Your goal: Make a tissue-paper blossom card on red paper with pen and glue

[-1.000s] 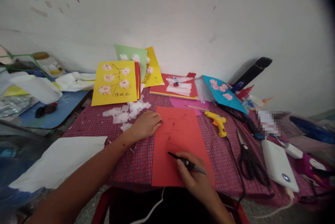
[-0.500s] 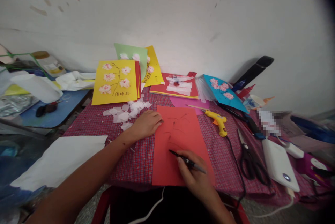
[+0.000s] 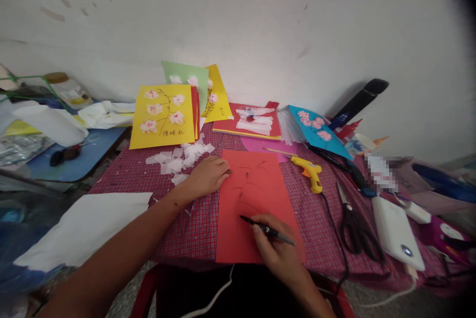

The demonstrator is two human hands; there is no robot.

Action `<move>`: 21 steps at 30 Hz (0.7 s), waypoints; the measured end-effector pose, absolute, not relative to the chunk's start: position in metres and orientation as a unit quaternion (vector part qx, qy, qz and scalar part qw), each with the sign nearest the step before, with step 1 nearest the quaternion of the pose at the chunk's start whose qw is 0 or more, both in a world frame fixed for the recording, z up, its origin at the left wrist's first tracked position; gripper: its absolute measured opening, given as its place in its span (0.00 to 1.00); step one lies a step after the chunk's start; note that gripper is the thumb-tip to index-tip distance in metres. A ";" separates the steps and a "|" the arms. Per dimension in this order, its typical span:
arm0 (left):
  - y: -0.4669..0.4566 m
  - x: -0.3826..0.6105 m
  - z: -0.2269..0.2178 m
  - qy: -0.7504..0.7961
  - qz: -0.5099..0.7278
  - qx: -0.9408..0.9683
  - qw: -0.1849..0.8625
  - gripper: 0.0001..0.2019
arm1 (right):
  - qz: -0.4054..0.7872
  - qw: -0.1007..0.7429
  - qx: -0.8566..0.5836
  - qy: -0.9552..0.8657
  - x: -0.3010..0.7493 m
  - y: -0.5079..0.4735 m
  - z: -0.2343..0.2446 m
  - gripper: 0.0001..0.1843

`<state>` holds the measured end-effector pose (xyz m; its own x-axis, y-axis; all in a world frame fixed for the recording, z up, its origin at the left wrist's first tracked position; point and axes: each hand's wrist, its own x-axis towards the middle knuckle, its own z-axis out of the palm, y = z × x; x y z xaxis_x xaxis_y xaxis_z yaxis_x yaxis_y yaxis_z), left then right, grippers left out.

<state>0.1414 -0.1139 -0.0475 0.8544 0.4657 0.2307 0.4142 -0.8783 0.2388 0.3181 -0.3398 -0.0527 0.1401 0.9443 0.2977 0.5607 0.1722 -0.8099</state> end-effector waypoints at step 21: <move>-0.114 0.141 -0.046 0.229 0.137 0.959 0.090 0.08 | 0.237 0.449 -0.606 -0.613 0.319 -0.337 -0.050 0.09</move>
<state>0.1411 -0.1139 -0.0460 0.8575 0.4646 0.2213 0.4152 -0.8786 0.2359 0.3187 -0.3371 -0.0499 0.1359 0.9554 0.2624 0.5295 0.1538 -0.8342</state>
